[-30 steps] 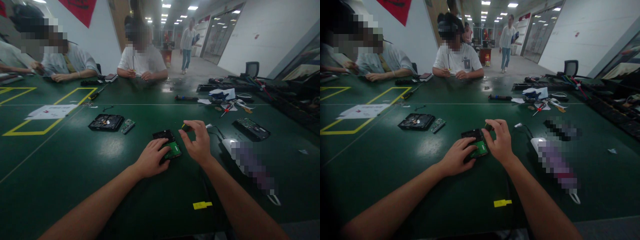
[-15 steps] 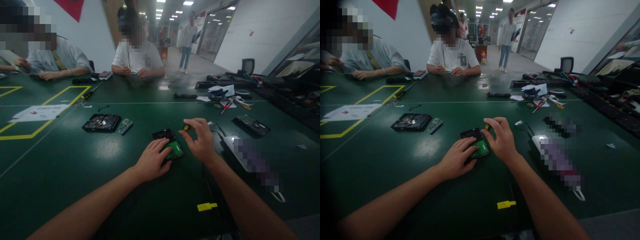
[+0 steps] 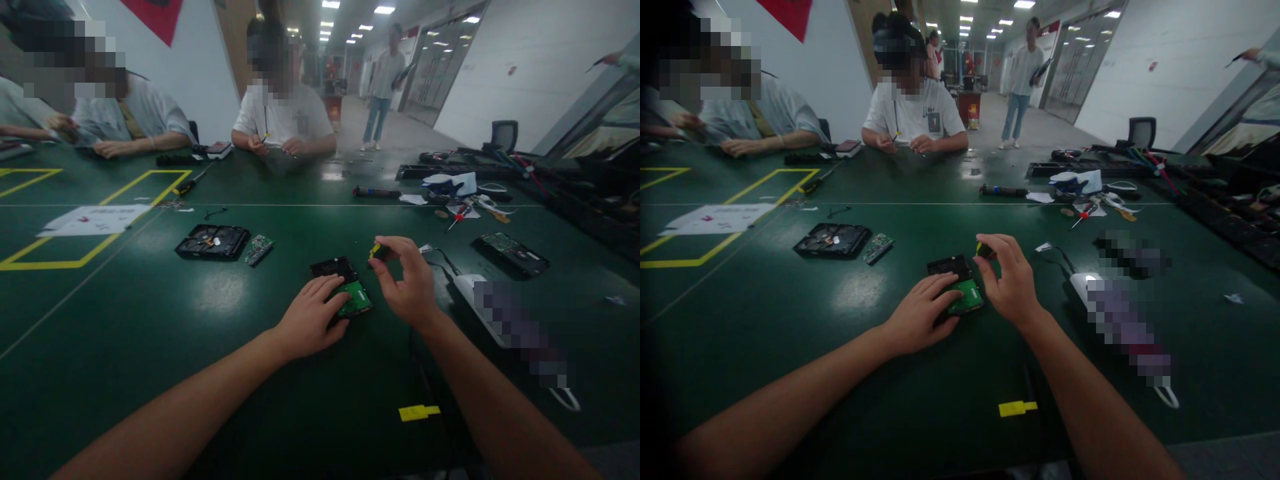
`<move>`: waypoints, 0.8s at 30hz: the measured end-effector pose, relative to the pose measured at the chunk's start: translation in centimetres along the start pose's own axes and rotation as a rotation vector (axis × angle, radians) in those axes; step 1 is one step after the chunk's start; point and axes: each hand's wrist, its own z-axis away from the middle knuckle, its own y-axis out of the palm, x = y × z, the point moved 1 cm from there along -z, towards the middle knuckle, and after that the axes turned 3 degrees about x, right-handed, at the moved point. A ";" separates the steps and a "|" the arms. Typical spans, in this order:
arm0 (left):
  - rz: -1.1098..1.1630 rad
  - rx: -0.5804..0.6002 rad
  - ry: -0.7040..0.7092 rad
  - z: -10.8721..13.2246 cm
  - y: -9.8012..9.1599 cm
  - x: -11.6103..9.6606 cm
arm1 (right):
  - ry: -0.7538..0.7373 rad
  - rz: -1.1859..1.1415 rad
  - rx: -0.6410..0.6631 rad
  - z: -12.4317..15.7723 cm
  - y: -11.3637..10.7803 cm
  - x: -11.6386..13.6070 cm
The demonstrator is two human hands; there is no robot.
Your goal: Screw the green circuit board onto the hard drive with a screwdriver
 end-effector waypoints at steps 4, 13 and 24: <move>-0.003 0.005 -0.001 0.0 0.0 0.0 | 0.062 -0.082 0.068 0.4 0.3 -0.5; -0.010 0.006 0.012 0.0 0.1 0.2 | 0.019 0.020 -0.023 0.2 0.0 -0.4; -0.027 0.003 0.010 0.0 0.0 0.0 | 0.037 -0.034 0.031 0.4 0.3 -0.4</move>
